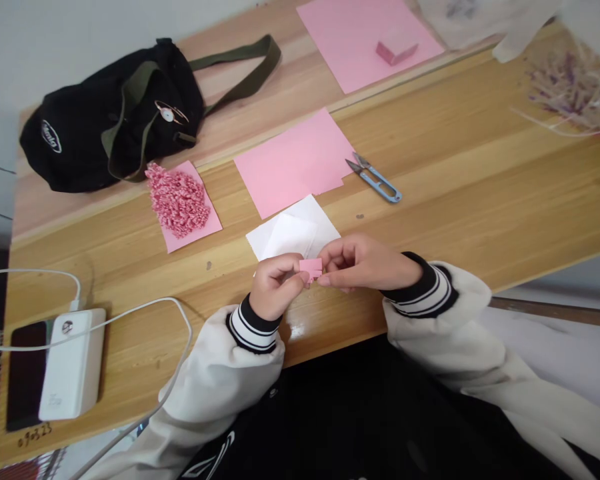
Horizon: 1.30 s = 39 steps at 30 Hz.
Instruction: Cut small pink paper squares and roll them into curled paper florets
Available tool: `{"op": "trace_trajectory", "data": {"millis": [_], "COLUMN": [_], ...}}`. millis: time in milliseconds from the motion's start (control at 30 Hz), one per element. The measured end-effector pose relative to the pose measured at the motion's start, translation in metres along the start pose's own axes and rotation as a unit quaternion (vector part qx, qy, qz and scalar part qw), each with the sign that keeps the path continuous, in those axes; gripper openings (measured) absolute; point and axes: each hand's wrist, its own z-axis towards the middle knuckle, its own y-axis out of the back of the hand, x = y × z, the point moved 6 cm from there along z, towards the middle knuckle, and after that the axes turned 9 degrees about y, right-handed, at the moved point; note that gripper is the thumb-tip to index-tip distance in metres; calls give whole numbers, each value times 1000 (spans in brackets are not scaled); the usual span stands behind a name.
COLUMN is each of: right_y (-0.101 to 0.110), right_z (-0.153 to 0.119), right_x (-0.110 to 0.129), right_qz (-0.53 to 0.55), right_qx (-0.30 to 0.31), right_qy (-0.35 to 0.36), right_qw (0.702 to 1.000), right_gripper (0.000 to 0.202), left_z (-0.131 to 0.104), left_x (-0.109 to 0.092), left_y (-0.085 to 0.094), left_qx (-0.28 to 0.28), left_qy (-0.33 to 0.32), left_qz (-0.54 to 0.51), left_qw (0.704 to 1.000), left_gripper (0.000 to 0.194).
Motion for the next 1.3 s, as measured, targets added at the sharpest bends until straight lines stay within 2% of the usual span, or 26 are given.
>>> {"op": "trace_trajectory", "data": {"millis": [167, 467, 1300], "right_y": [1, 2, 3], "right_z": [0, 0, -2], "right_x": [-1, -3, -2], "right_qz": [-8, -31, -29], "right_qx": [-7, -12, 5], "right_qy": [1, 3, -2], "right_qw": [1000, 999, 1000], "right_gripper": [25, 24, 19], "left_z": [-1, -2, -2], "left_x": [-1, -3, -5], "left_y": [-1, 1, -1], "left_qx": [-2, -42, -22], "left_qy": [-7, -18, -34], "left_qz": [17, 79, 86], "left_qw": [1000, 996, 995], "left_gripper": [28, 28, 23]}}
